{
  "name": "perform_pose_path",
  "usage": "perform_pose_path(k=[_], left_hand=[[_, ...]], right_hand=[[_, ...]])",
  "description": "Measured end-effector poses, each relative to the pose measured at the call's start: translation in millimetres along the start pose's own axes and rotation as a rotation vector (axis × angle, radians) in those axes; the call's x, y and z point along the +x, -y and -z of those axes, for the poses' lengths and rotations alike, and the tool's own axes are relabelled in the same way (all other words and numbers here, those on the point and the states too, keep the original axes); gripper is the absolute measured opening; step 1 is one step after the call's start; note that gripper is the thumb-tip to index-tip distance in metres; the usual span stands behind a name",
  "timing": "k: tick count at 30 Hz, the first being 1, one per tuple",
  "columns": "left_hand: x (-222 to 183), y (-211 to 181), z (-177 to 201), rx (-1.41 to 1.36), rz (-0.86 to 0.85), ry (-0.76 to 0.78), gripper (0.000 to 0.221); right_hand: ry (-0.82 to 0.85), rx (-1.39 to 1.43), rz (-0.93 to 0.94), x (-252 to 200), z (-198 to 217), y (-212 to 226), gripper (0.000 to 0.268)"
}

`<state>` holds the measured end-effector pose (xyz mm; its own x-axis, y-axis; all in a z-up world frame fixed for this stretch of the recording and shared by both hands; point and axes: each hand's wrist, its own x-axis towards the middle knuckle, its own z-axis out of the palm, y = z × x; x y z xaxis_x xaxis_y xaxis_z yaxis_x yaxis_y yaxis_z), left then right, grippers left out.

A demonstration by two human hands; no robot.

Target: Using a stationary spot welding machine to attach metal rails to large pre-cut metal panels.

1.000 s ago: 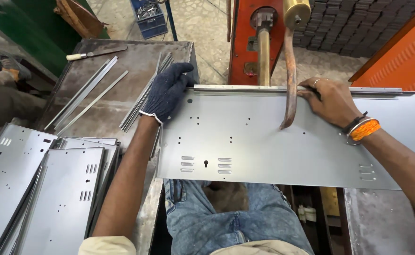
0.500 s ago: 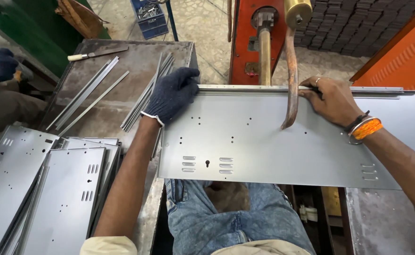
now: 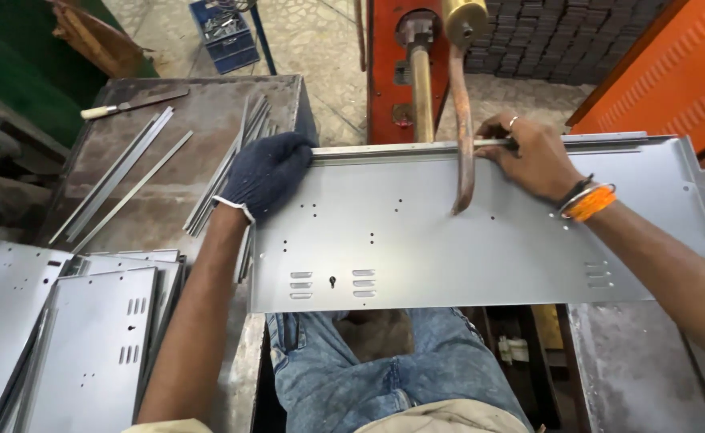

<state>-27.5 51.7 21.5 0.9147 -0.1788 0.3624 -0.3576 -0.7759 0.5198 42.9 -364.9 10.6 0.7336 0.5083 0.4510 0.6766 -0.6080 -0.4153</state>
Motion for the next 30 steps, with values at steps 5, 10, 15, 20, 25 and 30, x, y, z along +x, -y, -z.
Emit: perform_pose_path(k=[5,10,15,20,25,30], left_hand=[[5.5,0.8,0.0,-0.094,0.069,0.068,0.036],[13.1,-0.2,-0.9,-0.053,0.098,0.067,0.04],[19.0,15.3,-11.9,-0.104,0.299,0.063,0.046],[18.7,17.5,-13.3,-0.058,0.249,0.078,0.044],[17.7,8.6,-8.8,-0.046,0.244,0.049,0.041],[15.2,9.7,-10.1,-0.108,0.317,0.08,0.039]], right_hand=[[-0.105,-0.254,0.274,-4.9,-7.2,-8.7,0.014],[-0.082,-0.329,0.311,-8.6,-4.0,-4.1,0.013],[-0.091,-0.353,0.347,-14.7,-0.2,3.6,0.012],[-0.033,-0.371,0.305,-11.1,-6.6,-3.1,0.023],[0.031,-0.337,0.226,-6.3,3.3,15.9,0.031],[0.066,-0.398,0.227,-18.8,-3.2,1.3,0.022]])
